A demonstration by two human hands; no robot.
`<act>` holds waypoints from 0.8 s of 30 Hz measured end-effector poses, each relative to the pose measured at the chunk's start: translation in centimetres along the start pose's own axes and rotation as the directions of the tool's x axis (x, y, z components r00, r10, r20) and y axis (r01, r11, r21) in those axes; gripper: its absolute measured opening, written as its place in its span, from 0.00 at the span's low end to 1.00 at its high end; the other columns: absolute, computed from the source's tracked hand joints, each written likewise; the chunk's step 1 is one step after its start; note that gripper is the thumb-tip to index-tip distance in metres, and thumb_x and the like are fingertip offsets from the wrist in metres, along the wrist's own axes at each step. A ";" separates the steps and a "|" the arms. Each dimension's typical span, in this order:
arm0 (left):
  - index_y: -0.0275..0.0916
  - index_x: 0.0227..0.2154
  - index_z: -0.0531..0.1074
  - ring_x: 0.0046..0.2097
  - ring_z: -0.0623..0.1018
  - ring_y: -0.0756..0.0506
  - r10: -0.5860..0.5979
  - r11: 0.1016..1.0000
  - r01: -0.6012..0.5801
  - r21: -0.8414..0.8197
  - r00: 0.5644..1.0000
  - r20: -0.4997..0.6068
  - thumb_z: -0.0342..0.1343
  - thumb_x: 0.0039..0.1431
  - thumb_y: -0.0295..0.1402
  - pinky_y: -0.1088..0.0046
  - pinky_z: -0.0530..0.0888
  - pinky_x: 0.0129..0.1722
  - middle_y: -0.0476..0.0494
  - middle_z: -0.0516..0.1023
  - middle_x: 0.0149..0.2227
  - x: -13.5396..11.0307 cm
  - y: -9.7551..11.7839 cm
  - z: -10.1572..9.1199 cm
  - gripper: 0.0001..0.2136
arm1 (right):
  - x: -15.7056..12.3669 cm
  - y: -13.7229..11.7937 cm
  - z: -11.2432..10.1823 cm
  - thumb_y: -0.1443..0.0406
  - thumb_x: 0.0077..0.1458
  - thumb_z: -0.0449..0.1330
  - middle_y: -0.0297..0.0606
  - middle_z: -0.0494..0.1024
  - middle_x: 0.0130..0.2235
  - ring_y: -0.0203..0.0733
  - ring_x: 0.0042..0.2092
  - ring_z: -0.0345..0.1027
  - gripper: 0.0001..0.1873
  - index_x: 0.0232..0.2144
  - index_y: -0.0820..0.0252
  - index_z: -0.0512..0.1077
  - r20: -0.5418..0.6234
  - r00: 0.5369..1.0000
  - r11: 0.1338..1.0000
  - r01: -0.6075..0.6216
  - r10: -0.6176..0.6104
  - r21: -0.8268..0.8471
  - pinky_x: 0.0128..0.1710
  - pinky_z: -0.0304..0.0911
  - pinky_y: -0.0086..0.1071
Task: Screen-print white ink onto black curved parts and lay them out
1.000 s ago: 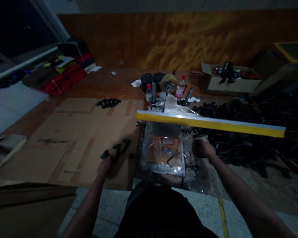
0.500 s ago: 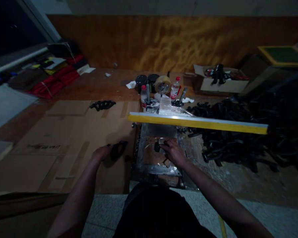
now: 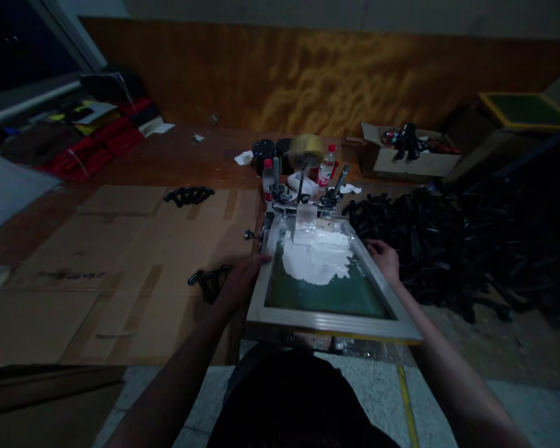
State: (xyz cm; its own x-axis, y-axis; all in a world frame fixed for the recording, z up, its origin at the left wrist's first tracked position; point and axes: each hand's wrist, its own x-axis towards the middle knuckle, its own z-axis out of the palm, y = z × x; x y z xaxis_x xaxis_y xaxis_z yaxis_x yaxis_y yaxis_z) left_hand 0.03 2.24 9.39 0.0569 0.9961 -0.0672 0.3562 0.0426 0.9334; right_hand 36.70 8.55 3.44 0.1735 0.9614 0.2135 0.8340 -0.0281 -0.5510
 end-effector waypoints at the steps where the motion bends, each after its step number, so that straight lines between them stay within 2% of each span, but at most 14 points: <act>1: 0.38 0.49 0.76 0.49 0.77 0.39 -0.053 0.999 0.053 0.010 0.998 0.031 0.50 0.60 0.46 0.63 0.76 0.47 0.40 0.80 0.47 -0.7 -1.6 0.3 0.22 | 0.8 -0.2 -0.1 0.59 0.65 0.53 0.47 0.75 0.48 0.48 0.48 0.71 0.18 0.50 0.63 0.73 -0.025 1.000 1.000 0.003 -0.003 0.012 0.49 0.68 0.46; 2: 0.38 0.54 0.74 0.50 0.77 0.39 -0.115 0.993 0.115 0.005 0.992 0.053 0.51 0.60 0.46 0.61 0.75 0.48 0.39 0.80 0.47 -1.2 -3.1 0.9 0.24 | 1.4 -1.0 0.0 0.59 0.63 0.54 0.48 0.74 0.50 0.51 0.51 0.69 0.19 0.51 0.63 0.73 -0.043 0.998 0.999 0.039 -0.039 0.011 0.51 0.67 0.47; 4: 0.36 0.62 0.66 0.51 0.77 0.38 -0.200 0.980 0.200 0.007 0.977 0.075 0.52 0.59 0.46 0.60 0.75 0.50 0.37 0.79 0.50 -1.7 -5.8 2.2 0.30 | 2.1 -3.9 0.9 0.59 0.57 0.60 0.50 0.68 0.59 0.55 0.58 0.62 0.27 0.58 0.61 0.69 -0.050 0.980 0.981 0.194 -0.195 -0.027 0.57 0.62 0.48; 6: 0.34 0.65 0.60 0.53 0.77 0.38 -0.217 0.976 0.216 0.019 0.973 0.076 0.52 0.60 0.44 0.59 0.74 0.52 0.34 0.77 0.55 -1.7 -7.8 3.5 0.33 | 2.3 -7.6 2.3 0.59 0.53 0.64 0.51 0.62 0.63 0.57 0.60 0.59 0.34 0.60 0.61 0.65 0.029 0.931 0.924 0.365 -0.364 -0.113 0.57 0.60 0.49; 8: 0.34 0.66 0.59 0.54 0.77 0.39 -0.210 0.977 0.208 0.035 0.975 0.074 0.51 0.61 0.42 0.59 0.72 0.56 0.34 0.74 0.59 -1.3 -9.0 4.3 0.32 | 1.9 -10.8 3.6 0.62 0.54 0.63 0.52 0.68 0.58 0.57 0.56 0.62 0.27 0.55 0.62 0.69 0.214 0.882 0.867 0.460 -0.420 -0.191 0.53 0.62 0.46; 11: 0.35 0.65 0.61 0.57 0.75 0.39 -0.216 0.976 0.211 0.058 0.972 0.090 0.50 0.61 0.42 0.58 0.70 0.59 0.36 0.73 0.60 -0.9 -9.9 4.6 0.30 | 0.0 -12.8 4.5 0.66 0.57 0.57 0.46 0.77 0.45 0.51 0.46 0.68 0.12 0.44 0.61 0.74 0.504 0.798 0.833 0.497 -0.329 -0.243 0.43 0.64 0.38; 13: 0.35 0.65 0.61 0.59 0.74 0.38 -0.225 0.974 0.222 0.047 0.970 0.095 0.51 0.61 0.43 0.58 0.70 0.59 0.36 0.74 0.59 -0.8 -10.1 4.5 0.30 | -1.8 -12.4 4.2 0.69 0.58 0.54 0.44 0.78 0.42 0.48 0.44 0.69 0.11 0.41 0.61 0.74 0.613 0.712 0.789 0.572 -0.343 -0.223 0.40 0.63 0.35; 16: 0.34 0.63 0.63 0.59 0.73 0.38 -0.236 0.972 0.235 0.026 0.968 0.081 0.52 0.60 0.42 0.59 0.70 0.60 0.36 0.75 0.58 -0.7 -10.4 4.5 0.30 | -3.7 -11.0 2.7 0.72 0.57 0.54 0.44 0.78 0.43 0.45 0.45 0.69 0.12 0.41 0.61 0.74 0.696 0.508 0.664 0.745 -0.507 -0.060 0.42 0.62 0.33; 17: 0.34 0.63 0.64 0.59 0.74 0.38 -0.241 0.971 0.240 0.020 0.967 0.080 0.52 0.60 0.42 0.59 0.70 0.60 0.35 0.75 0.59 -0.7 -10.4 4.5 0.30 | -4.0 -10.7 2.2 0.73 0.55 0.55 0.43 0.78 0.42 0.44 0.45 0.69 0.13 0.41 0.61 0.74 0.713 0.440 0.635 0.773 -0.546 0.008 0.42 0.61 0.32; 18: 0.34 0.63 0.64 0.58 0.74 0.38 -0.247 0.969 0.247 0.010 0.965 0.082 0.52 0.60 0.42 0.58 0.70 0.59 0.35 0.74 0.59 -0.7 -10.4 4.6 0.30 | -4.0 -10.5 1.8 0.73 0.54 0.56 0.41 0.79 0.42 0.43 0.45 0.70 0.13 0.40 0.60 0.75 0.724 0.393 0.621 0.781 -0.567 0.063 0.41 0.61 0.31; 19: 0.34 0.63 0.64 0.57 0.75 0.38 -0.255 0.967 0.256 -0.003 0.963 0.082 0.52 0.60 0.42 0.58 0.71 0.59 0.34 0.75 0.58 -0.7 -10.5 4.6 0.30 | -3.8 -10.4 1.6 0.74 0.52 0.57 0.40 0.79 0.41 0.43 0.44 0.70 0.12 0.38 0.59 0.75 0.727 0.378 0.625 0.776 -0.573 0.089 0.40 0.61 0.31; 20: 0.34 0.62 0.64 0.56 0.76 0.38 -0.260 0.965 0.262 -0.016 0.962 0.082 0.52 0.59 0.42 0.58 0.72 0.58 0.34 0.76 0.57 -0.7 -10.5 4.7 0.30 | -3.7 -10.4 1.6 0.73 0.51 0.58 0.39 0.79 0.40 0.43 0.44 0.70 0.11 0.37 0.58 0.75 0.718 0.396 0.638 0.765 -0.572 0.087 0.40 0.61 0.31; 23: 0.33 0.60 0.66 0.51 0.79 0.38 -0.258 0.964 0.261 -0.045 0.964 0.057 0.55 0.58 0.42 0.58 0.74 0.54 0.34 0.79 0.52 -0.7 -10.3 4.7 0.29 | -4.0 -10.4 2.4 0.71 0.54 0.58 0.42 0.80 0.39 0.45 0.43 0.70 0.09 0.37 0.59 0.76 0.621 0.545 0.683 0.730 -0.563 -0.021 0.40 0.61 0.32; 24: 0.33 0.60 0.66 0.50 0.79 0.38 -0.257 0.964 0.259 -0.051 0.965 0.046 0.55 0.57 0.42 0.58 0.75 0.53 0.34 0.80 0.51 -0.8 -10.2 4.7 0.29 | -4.4 -10.2 2.8 0.70 0.56 0.57 0.43 0.79 0.41 0.45 0.43 0.70 0.10 0.39 0.61 0.76 0.590 0.569 0.684 0.729 -0.572 -0.040 0.40 0.61 0.33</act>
State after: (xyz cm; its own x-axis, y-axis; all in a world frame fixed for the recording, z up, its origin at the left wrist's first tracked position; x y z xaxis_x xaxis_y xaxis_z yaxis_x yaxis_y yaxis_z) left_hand 0.75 0.69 -1.72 0.0065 0.9470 -0.3211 0.3106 0.3033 0.9008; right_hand 26.01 5.34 5.87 -0.6876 0.7250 -0.0396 0.7177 0.6703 -0.1886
